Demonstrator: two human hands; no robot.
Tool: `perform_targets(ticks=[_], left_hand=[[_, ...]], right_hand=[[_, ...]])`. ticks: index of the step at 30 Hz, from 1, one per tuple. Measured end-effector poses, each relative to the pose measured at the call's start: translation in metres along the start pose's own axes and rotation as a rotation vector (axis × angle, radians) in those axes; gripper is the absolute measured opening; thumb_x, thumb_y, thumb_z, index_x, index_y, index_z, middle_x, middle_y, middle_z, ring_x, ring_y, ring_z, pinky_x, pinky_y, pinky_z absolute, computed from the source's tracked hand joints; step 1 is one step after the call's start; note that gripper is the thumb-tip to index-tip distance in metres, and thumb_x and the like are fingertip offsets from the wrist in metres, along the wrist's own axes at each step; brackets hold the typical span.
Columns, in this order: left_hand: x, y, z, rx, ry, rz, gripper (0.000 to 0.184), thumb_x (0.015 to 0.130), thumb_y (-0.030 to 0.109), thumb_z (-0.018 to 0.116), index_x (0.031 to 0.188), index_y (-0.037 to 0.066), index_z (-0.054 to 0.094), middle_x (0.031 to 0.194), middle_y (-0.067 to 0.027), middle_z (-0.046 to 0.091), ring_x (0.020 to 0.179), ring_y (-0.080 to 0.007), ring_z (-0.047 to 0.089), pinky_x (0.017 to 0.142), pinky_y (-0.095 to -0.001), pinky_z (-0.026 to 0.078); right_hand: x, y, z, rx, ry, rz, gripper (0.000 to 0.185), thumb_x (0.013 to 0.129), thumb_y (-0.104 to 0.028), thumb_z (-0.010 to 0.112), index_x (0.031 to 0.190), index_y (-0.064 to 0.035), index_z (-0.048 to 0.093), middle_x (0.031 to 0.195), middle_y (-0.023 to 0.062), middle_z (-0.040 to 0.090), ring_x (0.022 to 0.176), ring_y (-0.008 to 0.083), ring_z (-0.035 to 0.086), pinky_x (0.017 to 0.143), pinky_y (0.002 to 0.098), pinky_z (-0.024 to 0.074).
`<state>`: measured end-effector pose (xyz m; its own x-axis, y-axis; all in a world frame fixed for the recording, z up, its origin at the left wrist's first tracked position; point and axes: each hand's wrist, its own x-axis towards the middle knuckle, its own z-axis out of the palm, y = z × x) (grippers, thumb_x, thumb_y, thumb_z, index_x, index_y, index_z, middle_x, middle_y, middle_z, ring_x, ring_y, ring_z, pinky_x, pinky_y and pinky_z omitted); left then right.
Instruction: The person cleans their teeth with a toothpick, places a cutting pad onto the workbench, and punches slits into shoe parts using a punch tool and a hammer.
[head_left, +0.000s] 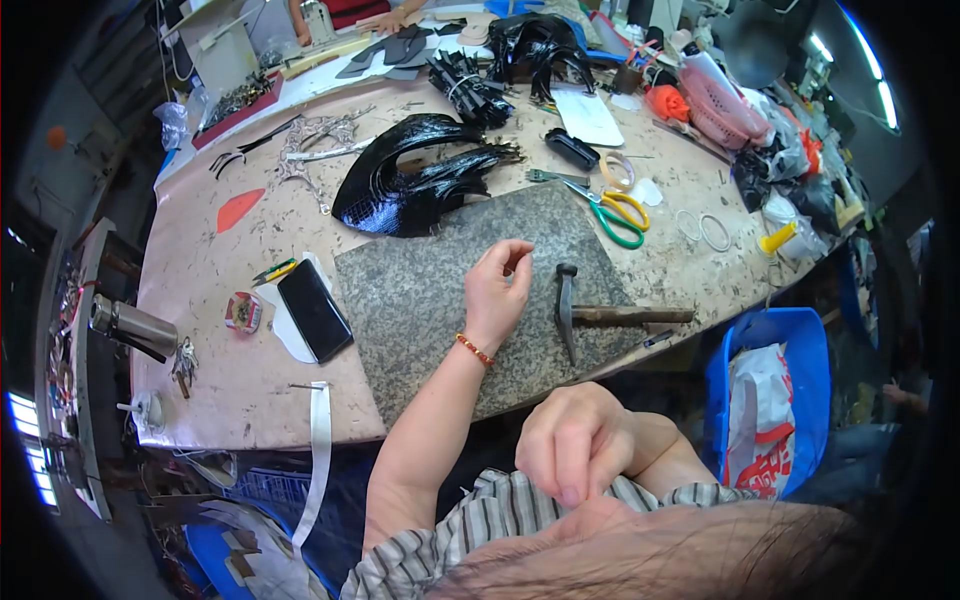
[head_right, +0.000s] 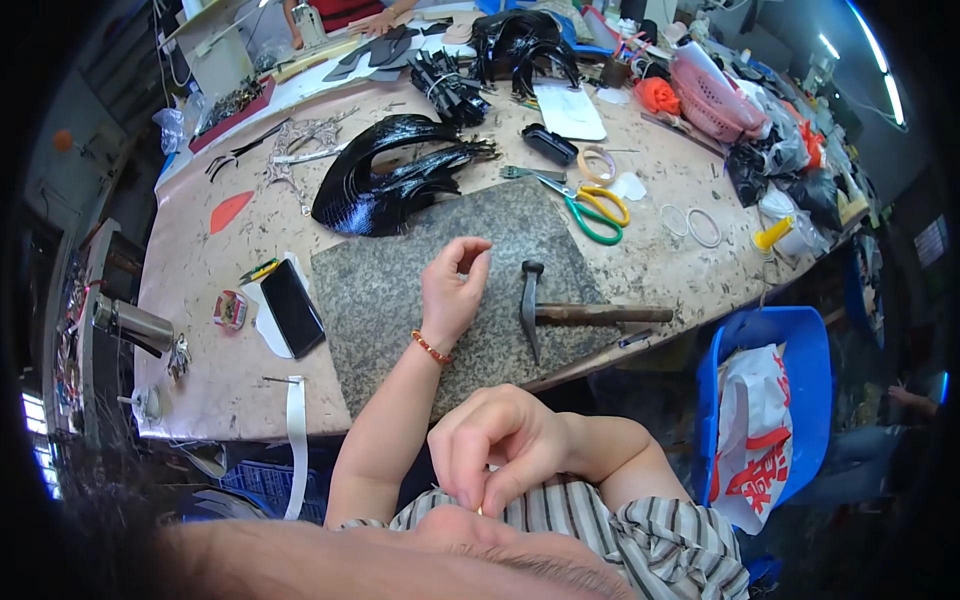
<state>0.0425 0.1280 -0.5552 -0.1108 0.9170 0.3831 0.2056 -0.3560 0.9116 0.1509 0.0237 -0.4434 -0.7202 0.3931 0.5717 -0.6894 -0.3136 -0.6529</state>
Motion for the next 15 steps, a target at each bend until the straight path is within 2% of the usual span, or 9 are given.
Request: perform_targets(ticks=[6, 9, 15], left_hand=[[0.0, 0.001, 0.0, 0.012, 0.003, -0.004, 0.012, 0.087, 0.005, 0.064, 0.099, 0.003, 0.066, 0.086, -0.0047, 0.068, 0.073, -0.0088, 0.062, 0.069, -0.0244, 0.05], [0.0, 0.003, -0.001, 0.003, -0.011, -0.015, 0.012, 0.087, 0.006, 0.063, 0.099, 0.003, 0.066, 0.087, -0.0087, 0.067, 0.072, -0.0152, 0.063, 0.069, -0.0283, 0.051], [0.0, 0.001, 0.0, 0.002, -0.012, -0.009, 0.013, 0.087, 0.006, 0.063, 0.099, 0.003, 0.066, 0.085, -0.0086, 0.066, 0.071, -0.0153, 0.063, 0.068, -0.0282, 0.051]], right_hand=[[-0.004, -0.018, 0.003, -0.264, 0.039, -0.069, 0.011, 0.081, -0.011, 0.077, 0.087, -0.0024, 0.071, 0.08, 0.0096, 0.064, 0.068, 0.0186, 0.06, 0.057, 0.029, 0.0449], [-0.006, -0.023, 0.002, -0.278, 0.049, -0.08, 0.011, 0.081, -0.011, 0.077, 0.086, -0.0024, 0.072, 0.079, 0.0092, 0.064, 0.066, 0.0184, 0.059, 0.056, 0.0288, 0.0446], [-0.005, -0.026, 0.001, -0.318, -0.004, -0.122, 0.01, 0.081, -0.011, 0.076, 0.085, -0.0024, 0.072, 0.077, 0.0082, 0.063, 0.062, 0.018, 0.058, 0.052, 0.0294, 0.0431]])
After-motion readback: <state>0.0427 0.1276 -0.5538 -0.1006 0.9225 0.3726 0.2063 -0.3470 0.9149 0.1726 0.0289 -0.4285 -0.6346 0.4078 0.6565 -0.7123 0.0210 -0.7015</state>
